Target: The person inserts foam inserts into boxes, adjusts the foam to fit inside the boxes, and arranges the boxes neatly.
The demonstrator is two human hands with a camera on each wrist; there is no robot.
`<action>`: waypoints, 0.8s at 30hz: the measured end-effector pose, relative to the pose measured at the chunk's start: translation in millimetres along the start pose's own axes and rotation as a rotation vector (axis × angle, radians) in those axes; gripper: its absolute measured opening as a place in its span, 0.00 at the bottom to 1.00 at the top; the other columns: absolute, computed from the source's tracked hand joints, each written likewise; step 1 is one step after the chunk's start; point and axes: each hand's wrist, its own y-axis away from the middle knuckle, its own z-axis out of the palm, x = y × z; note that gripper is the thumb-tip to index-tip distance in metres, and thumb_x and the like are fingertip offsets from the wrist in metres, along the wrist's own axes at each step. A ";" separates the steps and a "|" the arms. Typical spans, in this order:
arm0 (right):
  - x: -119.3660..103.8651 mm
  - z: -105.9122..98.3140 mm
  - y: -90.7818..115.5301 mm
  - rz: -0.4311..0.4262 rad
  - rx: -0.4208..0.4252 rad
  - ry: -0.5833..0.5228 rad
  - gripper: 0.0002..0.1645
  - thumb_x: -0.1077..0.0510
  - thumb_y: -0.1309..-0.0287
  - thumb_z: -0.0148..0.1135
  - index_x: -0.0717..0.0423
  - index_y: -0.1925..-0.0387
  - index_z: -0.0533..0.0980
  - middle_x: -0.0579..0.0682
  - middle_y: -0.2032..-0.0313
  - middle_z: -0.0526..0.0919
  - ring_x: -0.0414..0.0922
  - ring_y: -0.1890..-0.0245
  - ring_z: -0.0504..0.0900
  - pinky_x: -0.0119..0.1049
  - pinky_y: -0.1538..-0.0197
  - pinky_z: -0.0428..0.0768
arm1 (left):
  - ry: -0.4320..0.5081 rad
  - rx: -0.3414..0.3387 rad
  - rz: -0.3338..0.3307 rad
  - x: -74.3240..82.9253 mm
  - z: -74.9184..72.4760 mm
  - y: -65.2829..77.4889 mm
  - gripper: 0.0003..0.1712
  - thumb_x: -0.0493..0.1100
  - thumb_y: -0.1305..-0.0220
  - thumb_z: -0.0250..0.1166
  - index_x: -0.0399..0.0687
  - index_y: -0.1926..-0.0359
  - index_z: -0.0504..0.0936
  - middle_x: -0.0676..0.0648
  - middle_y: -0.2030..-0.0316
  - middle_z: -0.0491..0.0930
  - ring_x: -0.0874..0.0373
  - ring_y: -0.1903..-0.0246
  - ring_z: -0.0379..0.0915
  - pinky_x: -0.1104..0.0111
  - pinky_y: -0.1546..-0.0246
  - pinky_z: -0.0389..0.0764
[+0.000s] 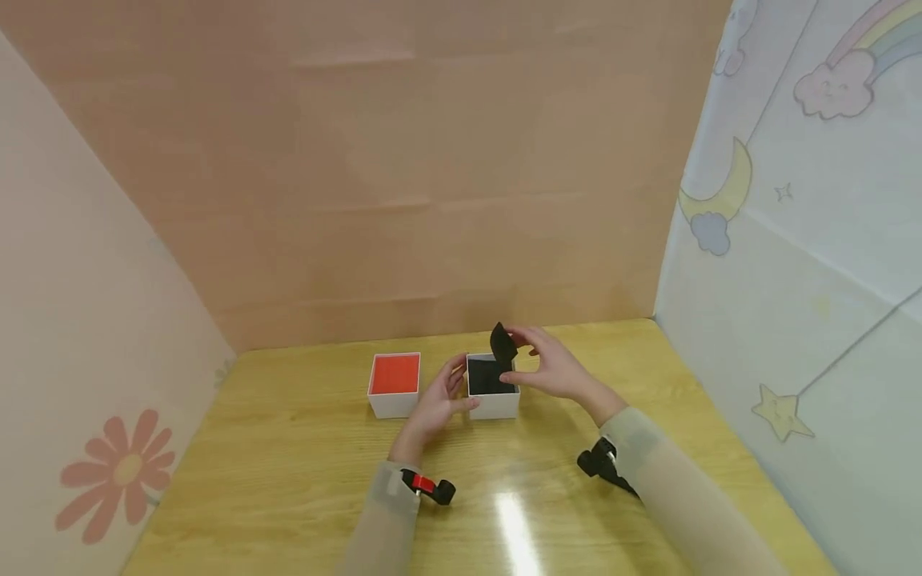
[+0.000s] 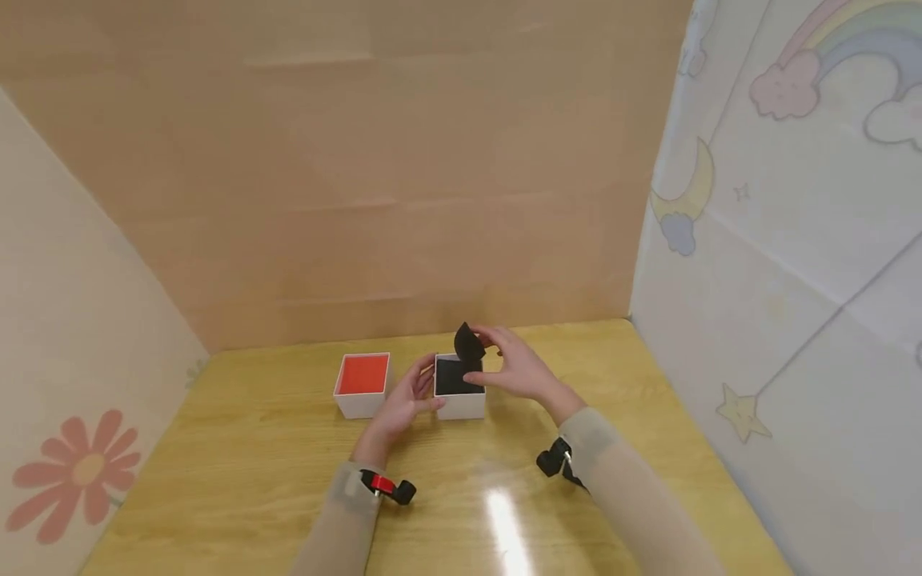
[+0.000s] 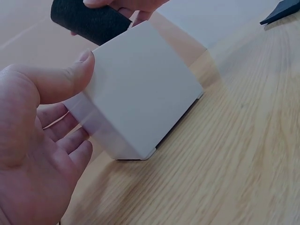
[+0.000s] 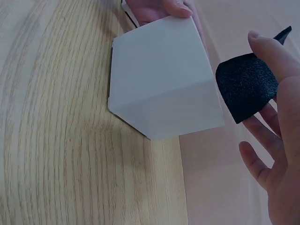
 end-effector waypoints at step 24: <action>-13.3 -2.9 -14.7 -0.076 -0.267 0.128 0.46 0.43 0.42 0.81 0.47 0.25 0.74 0.48 0.33 0.76 0.51 0.34 0.77 0.58 0.33 0.76 | 0.010 0.005 0.005 0.9 1.7 -0.1 0.53 0.29 0.32 0.72 0.44 0.15 0.52 0.41 0.16 0.52 0.43 0.17 0.47 0.53 0.20 0.52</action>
